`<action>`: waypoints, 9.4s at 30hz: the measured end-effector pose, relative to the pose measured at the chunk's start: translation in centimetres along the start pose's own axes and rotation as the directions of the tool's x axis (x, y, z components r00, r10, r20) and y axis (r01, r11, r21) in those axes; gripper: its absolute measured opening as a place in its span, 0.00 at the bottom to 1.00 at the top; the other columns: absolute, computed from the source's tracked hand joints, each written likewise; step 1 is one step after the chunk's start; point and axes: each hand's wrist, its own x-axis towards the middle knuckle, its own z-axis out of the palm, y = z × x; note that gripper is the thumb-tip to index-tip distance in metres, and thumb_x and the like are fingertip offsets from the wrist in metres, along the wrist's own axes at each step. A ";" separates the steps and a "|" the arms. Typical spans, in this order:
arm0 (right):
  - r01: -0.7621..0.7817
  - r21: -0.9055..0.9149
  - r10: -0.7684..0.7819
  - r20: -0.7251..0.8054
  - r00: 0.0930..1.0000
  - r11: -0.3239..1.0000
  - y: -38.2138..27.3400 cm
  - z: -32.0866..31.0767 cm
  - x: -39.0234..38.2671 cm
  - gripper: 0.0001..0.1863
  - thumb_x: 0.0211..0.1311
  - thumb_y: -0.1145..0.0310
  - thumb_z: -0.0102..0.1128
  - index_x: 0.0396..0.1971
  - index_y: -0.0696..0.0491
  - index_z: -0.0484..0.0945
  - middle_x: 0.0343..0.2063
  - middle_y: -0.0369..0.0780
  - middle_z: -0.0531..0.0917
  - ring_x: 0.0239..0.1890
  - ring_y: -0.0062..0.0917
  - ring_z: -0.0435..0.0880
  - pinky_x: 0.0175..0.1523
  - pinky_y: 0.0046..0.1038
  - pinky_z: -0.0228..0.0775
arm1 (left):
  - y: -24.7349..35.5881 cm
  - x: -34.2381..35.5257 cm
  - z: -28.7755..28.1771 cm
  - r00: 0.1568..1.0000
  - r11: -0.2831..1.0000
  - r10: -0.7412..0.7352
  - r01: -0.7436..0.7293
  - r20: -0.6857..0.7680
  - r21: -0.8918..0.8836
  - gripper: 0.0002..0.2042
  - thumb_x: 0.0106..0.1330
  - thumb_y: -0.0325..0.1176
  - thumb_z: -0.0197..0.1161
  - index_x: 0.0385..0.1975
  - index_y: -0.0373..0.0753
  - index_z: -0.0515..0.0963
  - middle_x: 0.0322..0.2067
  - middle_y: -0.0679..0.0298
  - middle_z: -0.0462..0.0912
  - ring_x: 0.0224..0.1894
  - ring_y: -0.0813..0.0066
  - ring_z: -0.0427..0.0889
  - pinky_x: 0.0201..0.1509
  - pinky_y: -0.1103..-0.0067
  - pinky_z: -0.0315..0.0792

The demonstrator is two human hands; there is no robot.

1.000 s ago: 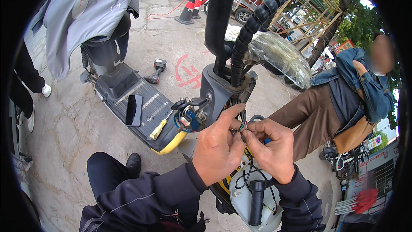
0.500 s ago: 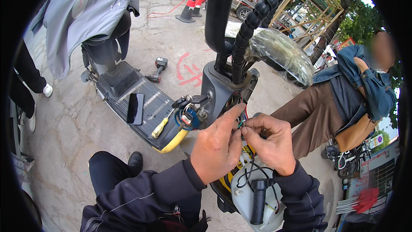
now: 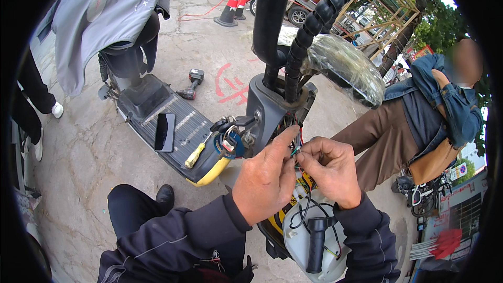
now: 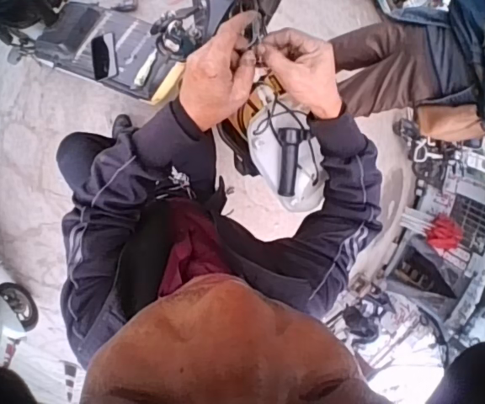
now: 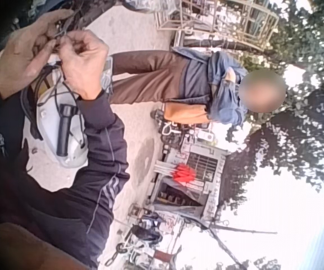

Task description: The person repairs the electrical wiring of an electric scooter. They strip wire ends with shears, twist and connect wires, and secure connections with electrical tape. The scooter's front panel is open, exposing the wiring harness.

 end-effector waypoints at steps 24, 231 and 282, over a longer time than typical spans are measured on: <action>0.025 -0.295 -0.025 0.005 1.000 0.955 -1.3 -5.3 -4.0 0.09 0.71 0.73 0.69 0.41 0.65 0.88 0.28 0.36 0.87 0.30 0.10 0.78 0.34 0.21 0.72 | -0.1 -0.9 -4.5 0.975 0.992 0.102 -0.113 0.199 0.048 0.20 0.76 0.14 0.55 0.66 0.27 0.73 0.46 0.54 0.90 0.30 0.83 0.85 0.32 0.84 0.79; 0.366 0.213 -0.137 -0.670 0.729 0.906 1.7 18.5 -23.1 0.12 0.60 0.84 0.73 0.44 0.62 0.86 0.40 0.44 0.88 0.35 0.26 0.89 0.39 0.26 0.79 | 0.7 -4.0 -6.8 0.314 0.731 0.656 -0.493 0.686 -0.473 0.23 0.52 0.23 0.77 0.50 0.29 0.85 0.37 0.55 0.85 0.30 0.61 0.88 0.31 0.72 0.81; 0.385 0.308 -0.112 -0.637 0.763 0.870 3.4 20.5 -18.6 0.09 0.58 0.84 0.75 0.37 0.61 0.85 0.37 0.46 0.88 0.33 0.28 0.87 0.40 0.27 0.77 | -2.5 -3.0 -9.9 0.549 0.864 0.486 -0.417 0.680 -0.281 0.15 0.59 0.26 0.75 0.47 0.32 0.86 0.38 0.54 0.87 0.31 0.63 0.90 0.35 0.75 0.82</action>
